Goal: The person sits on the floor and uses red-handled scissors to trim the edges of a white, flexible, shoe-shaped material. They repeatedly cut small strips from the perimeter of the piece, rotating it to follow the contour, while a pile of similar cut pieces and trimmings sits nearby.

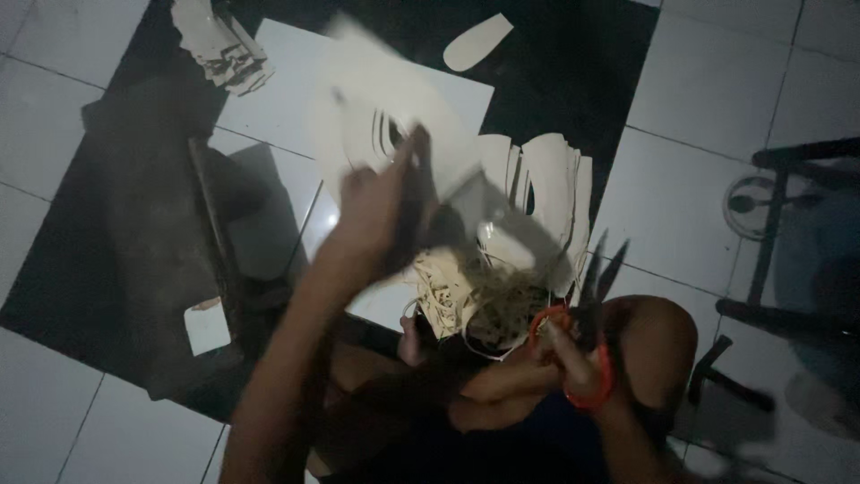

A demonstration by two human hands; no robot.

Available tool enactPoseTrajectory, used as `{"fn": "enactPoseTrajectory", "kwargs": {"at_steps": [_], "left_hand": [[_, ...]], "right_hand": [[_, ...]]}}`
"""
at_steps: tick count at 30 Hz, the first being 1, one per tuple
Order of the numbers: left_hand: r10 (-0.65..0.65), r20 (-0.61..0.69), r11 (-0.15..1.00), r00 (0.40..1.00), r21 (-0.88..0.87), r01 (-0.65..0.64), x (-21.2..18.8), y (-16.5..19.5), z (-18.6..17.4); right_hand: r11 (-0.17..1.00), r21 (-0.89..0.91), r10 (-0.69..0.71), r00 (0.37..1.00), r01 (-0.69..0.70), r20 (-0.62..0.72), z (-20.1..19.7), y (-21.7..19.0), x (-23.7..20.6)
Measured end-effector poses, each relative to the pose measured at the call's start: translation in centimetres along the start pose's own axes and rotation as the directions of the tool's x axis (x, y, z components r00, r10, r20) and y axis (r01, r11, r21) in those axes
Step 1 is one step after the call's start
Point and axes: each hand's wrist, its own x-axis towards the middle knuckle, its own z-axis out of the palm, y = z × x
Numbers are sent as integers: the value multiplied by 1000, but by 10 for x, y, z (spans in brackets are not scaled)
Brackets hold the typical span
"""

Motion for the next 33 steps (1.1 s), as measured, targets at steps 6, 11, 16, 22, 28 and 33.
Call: {"fn": "enactPoseTrajectory", "kwargs": {"at_steps": [6,11,16,22,28,33], "left_hand": [[182,-84,921,980,363,-140,67,-68,38],[160,-208,908,965,415,-61,72,-77,105],[217,209,948,954,188,-257,73,-20,187],[259,143,934,955,216,-286,83,7,237],[335,253,863,908,305,-403,92,10,230],[427,437,634,792,480,-606,68,22,213]], "right_hand": [[781,-427,354,887,-455,-296,13,-19,-19],[646,-623,311,897,-442,-314,16,-36,-37],[719,-522,308,884,-459,-352,4,-16,-41],[600,-613,333,857,-515,-394,-2,-16,-43],[648,-475,381,793,-596,-475,10,-35,-40],[650,-653,189,914,-390,-359,19,-54,-35]]}}
